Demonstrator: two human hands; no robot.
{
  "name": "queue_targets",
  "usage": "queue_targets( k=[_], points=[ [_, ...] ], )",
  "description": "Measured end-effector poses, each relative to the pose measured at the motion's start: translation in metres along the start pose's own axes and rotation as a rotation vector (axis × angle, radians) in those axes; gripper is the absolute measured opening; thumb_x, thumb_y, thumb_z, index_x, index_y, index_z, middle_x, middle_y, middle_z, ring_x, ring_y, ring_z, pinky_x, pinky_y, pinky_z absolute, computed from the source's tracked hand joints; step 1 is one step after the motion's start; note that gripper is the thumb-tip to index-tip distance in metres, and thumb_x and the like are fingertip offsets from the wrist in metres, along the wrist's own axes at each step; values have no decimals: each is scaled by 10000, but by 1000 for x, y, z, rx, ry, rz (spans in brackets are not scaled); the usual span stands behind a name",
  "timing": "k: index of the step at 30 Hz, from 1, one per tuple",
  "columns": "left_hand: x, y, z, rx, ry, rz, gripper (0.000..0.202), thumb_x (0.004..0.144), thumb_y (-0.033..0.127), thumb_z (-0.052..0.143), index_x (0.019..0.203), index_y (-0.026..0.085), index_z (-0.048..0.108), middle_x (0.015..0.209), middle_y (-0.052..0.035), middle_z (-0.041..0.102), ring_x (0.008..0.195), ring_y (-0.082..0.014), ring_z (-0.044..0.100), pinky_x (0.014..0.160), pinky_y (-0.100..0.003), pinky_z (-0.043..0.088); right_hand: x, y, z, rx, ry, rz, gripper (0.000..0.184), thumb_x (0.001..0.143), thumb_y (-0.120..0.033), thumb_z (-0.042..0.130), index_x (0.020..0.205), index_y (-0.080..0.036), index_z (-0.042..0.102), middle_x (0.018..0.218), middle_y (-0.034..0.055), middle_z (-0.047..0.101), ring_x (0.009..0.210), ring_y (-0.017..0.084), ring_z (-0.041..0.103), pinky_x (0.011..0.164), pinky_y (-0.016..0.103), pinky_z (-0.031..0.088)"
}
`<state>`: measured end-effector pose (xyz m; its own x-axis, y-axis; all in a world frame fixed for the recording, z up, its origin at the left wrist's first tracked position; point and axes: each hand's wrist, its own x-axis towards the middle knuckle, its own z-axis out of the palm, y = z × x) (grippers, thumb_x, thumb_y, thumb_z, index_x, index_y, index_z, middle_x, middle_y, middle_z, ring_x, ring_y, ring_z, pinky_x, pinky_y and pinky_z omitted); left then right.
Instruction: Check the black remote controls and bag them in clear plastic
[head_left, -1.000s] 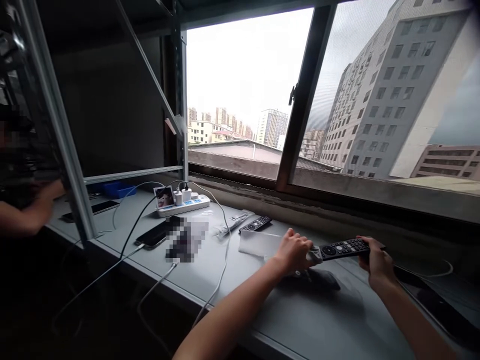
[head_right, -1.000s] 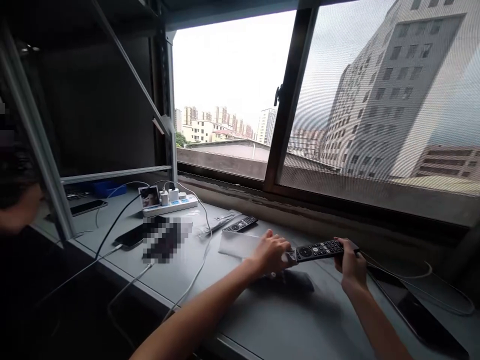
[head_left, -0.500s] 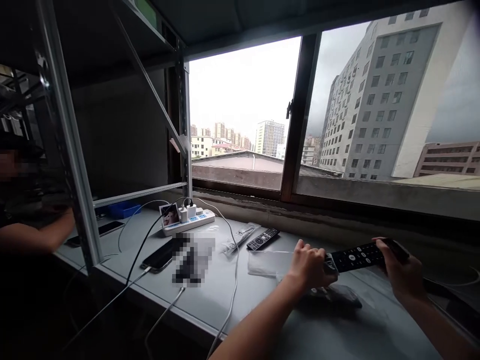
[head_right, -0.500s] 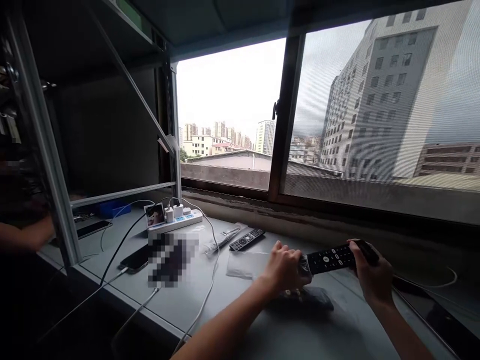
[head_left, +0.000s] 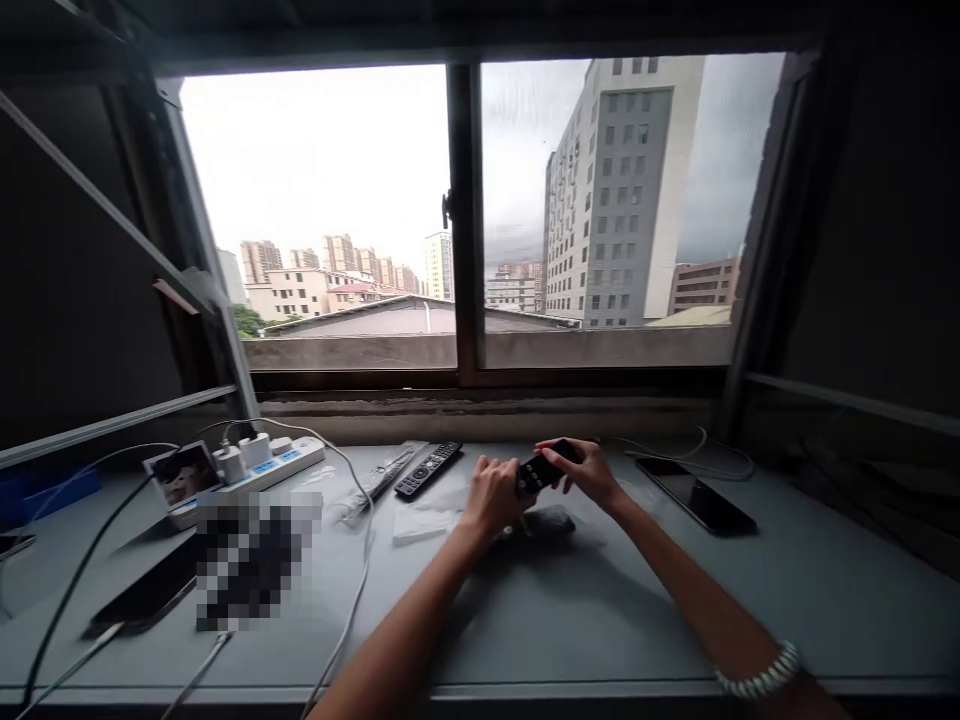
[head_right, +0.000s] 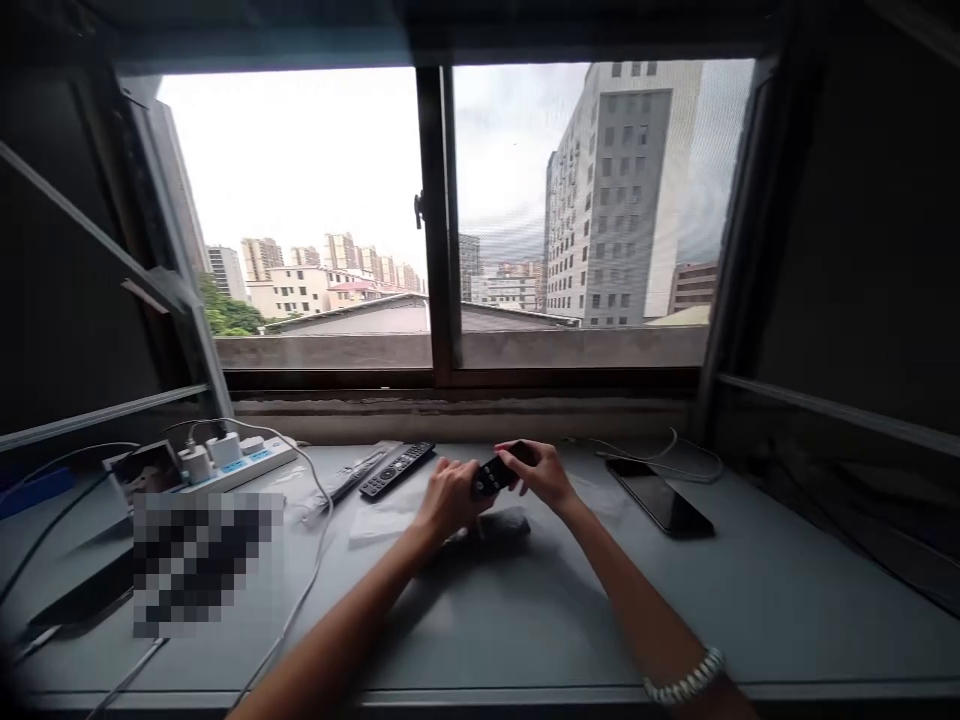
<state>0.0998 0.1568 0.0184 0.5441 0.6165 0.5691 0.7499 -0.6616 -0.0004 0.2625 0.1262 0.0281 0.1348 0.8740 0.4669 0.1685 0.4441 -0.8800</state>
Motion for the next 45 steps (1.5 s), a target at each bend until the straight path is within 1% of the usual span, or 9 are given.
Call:
queue_targets(
  k=[7,12,17,22,26,31,33,37,45],
  points=[
    [6,2,-2,15,-32,25,190,781,364,528,844,186,514,879,-60,652,802,-220,600,783,-328,380,6,-3,-8,176,-193,193,429,734,-427,608,1052,-139,625,876,69,647,475,122,586,350,208,457],
    [13,-3,2,53,-59,24,289,804,444,464,902,175,503,957,-77,625,781,-241,594,743,-333,388,10,-2,-16,256,-422,299,477,785,-371,587,1216,-177,517,873,61,637,611,170,638,424,211,481],
    [14,-5,-1,4,-68,16,396,801,509,428,1027,190,489,970,-65,629,776,-238,604,742,-326,393,9,-4,-16,296,-559,338,473,780,-322,603,1225,-193,507,947,65,633,697,189,649,477,209,486],
    [15,-7,-5,-8,-72,-56,467,762,577,453,1013,186,499,937,-64,643,816,-259,611,740,-327,406,11,-1,-13,337,-450,348,335,804,-312,570,1108,-173,584,965,60,628,736,198,647,534,245,509],
    [16,-14,-5,-28,-70,-75,490,748,588,472,1039,194,491,970,-64,644,854,-259,609,757,-326,411,16,2,-18,401,-246,386,309,841,-336,507,1068,-154,609,882,55,640,684,182,643,555,254,505],
    [15,-22,2,-37,-59,-105,445,808,553,425,1075,202,487,992,-67,647,883,-251,611,785,-329,414,19,1,-28,634,-83,476,589,886,-552,258,1059,-118,618,833,88,660,708,190,643,517,235,480],
    [14,-24,4,-55,-45,-99,433,821,536,434,1081,194,491,1009,-72,645,901,-248,609,800,-328,413,18,1,-29,713,-81,512,636,882,-579,225,1070,-113,614,838,96,665,735,194,645,504,221,478],
    [9,-27,5,-118,-10,-67,439,809,539,492,1081,194,495,1024,-61,643,914,-237,605,810,-323,415,13,0,-29,804,-116,565,537,892,-533,317,1104,-128,598,882,81,664,765,178,643,482,190,485],
    [1,-28,9,-118,-39,-4,378,801,505,547,1051,223,512,990,-13,635,852,-201,606,790,-302,418,4,1,-30,810,-360,606,565,903,-568,281,1227,-162,504,950,89,630,747,145,641,421,157,497]
  ],
)
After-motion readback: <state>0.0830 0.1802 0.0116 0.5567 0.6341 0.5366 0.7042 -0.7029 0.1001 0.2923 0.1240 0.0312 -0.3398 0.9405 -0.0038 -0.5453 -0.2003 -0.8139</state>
